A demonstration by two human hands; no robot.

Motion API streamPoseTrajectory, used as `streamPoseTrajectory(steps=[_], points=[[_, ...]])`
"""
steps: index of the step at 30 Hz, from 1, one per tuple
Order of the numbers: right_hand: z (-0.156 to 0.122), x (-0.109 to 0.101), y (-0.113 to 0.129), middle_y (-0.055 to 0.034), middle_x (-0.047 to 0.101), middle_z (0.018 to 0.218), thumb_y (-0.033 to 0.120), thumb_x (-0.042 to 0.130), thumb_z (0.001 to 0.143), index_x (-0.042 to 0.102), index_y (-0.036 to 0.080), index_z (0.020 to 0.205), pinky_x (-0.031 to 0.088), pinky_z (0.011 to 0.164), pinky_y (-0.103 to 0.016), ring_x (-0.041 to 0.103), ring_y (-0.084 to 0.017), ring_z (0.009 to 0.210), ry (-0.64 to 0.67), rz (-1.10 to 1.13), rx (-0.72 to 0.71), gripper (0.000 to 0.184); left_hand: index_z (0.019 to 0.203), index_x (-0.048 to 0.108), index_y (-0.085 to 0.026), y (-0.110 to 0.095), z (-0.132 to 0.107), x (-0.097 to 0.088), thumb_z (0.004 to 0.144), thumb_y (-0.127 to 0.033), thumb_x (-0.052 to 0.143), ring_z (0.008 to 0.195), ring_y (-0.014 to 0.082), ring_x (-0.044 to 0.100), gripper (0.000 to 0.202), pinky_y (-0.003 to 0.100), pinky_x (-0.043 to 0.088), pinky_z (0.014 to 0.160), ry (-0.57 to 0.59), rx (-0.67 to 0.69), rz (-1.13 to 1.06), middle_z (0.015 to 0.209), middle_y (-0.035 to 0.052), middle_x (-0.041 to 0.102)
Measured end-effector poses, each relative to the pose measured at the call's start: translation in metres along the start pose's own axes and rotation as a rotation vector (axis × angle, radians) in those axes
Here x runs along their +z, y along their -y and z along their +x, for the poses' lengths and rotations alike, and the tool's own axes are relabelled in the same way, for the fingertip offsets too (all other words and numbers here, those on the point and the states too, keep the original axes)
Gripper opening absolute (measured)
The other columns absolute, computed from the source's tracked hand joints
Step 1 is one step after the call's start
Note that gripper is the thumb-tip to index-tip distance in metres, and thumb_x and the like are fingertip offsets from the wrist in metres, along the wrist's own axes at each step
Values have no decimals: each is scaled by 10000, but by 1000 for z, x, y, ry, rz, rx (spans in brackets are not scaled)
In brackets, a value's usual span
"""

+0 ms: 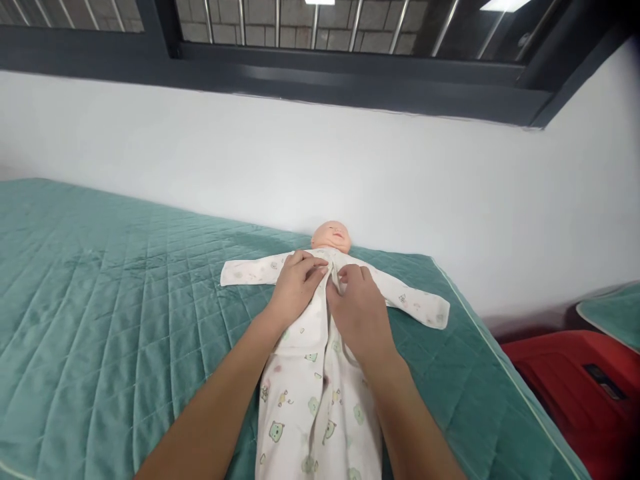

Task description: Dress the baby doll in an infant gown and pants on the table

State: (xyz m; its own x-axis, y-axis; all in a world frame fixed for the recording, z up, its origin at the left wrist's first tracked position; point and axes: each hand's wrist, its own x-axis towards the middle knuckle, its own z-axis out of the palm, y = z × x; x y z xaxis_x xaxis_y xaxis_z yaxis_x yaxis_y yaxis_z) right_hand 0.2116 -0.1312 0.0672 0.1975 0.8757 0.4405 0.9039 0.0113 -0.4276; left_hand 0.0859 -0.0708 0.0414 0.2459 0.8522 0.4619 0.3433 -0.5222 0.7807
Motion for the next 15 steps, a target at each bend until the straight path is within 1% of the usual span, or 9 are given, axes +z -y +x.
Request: streamPoseTrajectory(steps=[3, 6, 8, 10, 13, 15], points=[[0, -5, 4, -83, 605, 942, 273, 453, 928, 538, 219, 909, 372, 650, -329, 567, -223, 790, 91, 37, 73, 102, 1100, 717, -269, 2, -1, 0, 944, -317, 553, 1099, 202, 536, 232, 335, 410, 1028, 56, -19, -6, 1058, 53, 587], [4, -8, -4, -56, 609, 899, 302, 416, 947, 528, 235, 862, 370, 648, -319, 564, -211, 778, 123, 126, 110, 155, 1088, 721, -284, 1, 0, 0, 927, -329, 581, 1111, 212, 528, 218, 352, 400, 1043, 69, -36, -7, 1075, 51, 577], [4, -8, -9, -48, 615, 893, 309, 409, 944, 533, 238, 856, 383, 661, -318, 569, -207, 783, 130, 185, 117, 168, 1066, 721, -284, 0, 0, 0, 909, -321, 608, 1117, 218, 526, 197, 359, 394, 1049, 63, -45, -8, 1085, 48, 578], [2, -5, -12, -44, 616, 914, 310, 447, 920, 548, 236, 898, 400, 680, -320, 576, -199, 781, 126, 218, 113, 127, 1034, 721, -279, -2, 0, 0, 890, -299, 630, 1117, 220, 526, 172, 360, 394, 1048, 59, -60, -13, 1087, 44, 580], [-5, 1, -12, -49, 606, 969, 308, 518, 872, 558, 227, 972, 411, 693, -324, 582, -189, 775, 95, 188, 83, 135, 974, 717, -259, -2, 0, 1, 862, -253, 656, 1107, 221, 528, 127, 359, 391, 1044, 46, -75, -14, 1064, 37, 587], [-7, 4, -11, -53, 603, 987, 313, 533, 860, 561, 223, 984, 415, 700, -328, 584, -188, 778, 71, 161, 76, 156, 919, 712, -248, -1, 1, 3, 847, -227, 667, 1095, 219, 530, 87, 359, 392, 1038, 27, -73, -4, 1040, 32, 592]])
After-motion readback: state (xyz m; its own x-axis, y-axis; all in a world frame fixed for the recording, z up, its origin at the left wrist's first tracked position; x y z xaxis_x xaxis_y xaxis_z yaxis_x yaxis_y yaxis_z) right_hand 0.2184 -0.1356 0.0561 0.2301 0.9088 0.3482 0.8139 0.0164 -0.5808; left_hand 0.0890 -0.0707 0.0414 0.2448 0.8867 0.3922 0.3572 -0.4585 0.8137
